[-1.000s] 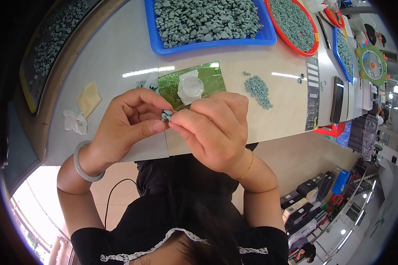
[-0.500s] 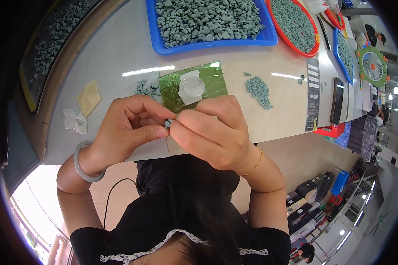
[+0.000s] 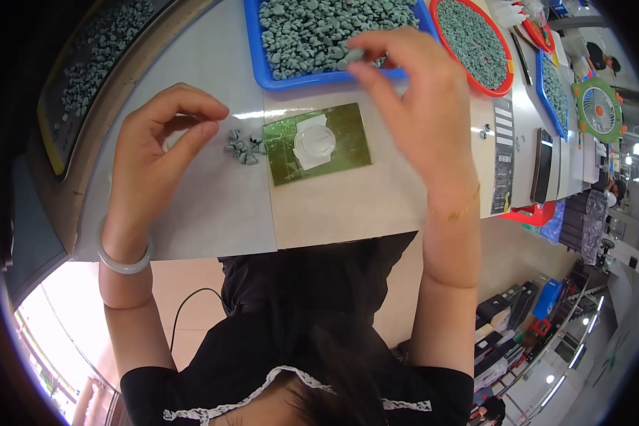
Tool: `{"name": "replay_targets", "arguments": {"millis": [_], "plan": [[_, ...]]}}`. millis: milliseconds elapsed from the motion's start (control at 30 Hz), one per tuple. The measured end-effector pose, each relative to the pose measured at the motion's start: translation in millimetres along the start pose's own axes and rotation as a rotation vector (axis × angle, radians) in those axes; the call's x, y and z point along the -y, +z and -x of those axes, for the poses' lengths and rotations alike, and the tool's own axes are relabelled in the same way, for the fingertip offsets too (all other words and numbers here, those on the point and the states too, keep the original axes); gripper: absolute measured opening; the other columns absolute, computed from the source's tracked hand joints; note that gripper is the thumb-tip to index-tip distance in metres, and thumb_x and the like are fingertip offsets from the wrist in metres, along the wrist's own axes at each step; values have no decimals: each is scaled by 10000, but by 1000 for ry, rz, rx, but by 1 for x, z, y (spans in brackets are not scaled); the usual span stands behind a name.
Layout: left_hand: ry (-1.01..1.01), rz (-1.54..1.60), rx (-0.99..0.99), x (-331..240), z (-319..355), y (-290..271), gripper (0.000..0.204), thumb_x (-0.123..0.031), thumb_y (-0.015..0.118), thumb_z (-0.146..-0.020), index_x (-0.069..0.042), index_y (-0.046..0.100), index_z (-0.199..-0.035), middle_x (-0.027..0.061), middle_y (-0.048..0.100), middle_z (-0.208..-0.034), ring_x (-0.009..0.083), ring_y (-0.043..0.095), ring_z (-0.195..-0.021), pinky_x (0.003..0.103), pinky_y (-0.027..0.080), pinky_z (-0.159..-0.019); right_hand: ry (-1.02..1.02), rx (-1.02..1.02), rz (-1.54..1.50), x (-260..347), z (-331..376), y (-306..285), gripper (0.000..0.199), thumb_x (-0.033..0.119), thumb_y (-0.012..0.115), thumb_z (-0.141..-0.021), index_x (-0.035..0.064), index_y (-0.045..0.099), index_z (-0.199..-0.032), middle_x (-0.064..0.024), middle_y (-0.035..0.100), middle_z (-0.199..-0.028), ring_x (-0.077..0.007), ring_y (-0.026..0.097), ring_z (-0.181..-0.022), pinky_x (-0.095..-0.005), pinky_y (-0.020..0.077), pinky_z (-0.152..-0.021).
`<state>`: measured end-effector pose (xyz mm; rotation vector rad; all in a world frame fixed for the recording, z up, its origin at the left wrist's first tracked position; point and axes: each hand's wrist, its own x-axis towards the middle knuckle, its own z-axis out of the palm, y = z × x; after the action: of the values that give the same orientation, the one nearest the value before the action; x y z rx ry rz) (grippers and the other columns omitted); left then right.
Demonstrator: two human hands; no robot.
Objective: The person assembles small components by picking up individual parts and small inserts from the table, fitting them together by hand, and setting the assembled pieces down.
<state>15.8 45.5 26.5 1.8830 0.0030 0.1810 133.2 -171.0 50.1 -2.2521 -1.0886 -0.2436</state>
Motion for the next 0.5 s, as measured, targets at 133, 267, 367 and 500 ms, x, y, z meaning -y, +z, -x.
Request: {"name": "replay_targets", "arguments": {"millis": [133,267,367,500], "plan": [[-18,-461,116,-1,3,-5,72,-6,586,-742,6,605,-811,106,602,-782,250,596,-727,318,461,-658,82,-137,91,-8,-8,3,212,35,639,-746,54,640,-957,-35,617,-814,-123,540,-736,-237,403,-637],[62,-522,95,6,6,7,112,22,584,-731,4,614,-837,102,583,-814,248,576,-707,316,451,-636,95,-180,174,1,12,-12,171,34,634,-750,36,642,-920,-55,627,-829,-121,544,-750,-233,414,-663],[160,-588,76,12,6,20,118,35,581,-729,6,617,-838,100,580,-811,262,573,-721,330,453,-640,241,-91,212,-7,36,-22,107,33,623,-761,18,639,-866,-62,627,-827,-129,548,-770,-251,416,-697],[209,-619,88,18,8,29,181,38,529,-671,-10,609,-827,81,550,-805,252,552,-780,342,455,-678,298,83,303,-20,56,-24,96,29,637,-718,13,635,-813,-79,609,-785,-223,551,-779,-309,418,-719]]}}
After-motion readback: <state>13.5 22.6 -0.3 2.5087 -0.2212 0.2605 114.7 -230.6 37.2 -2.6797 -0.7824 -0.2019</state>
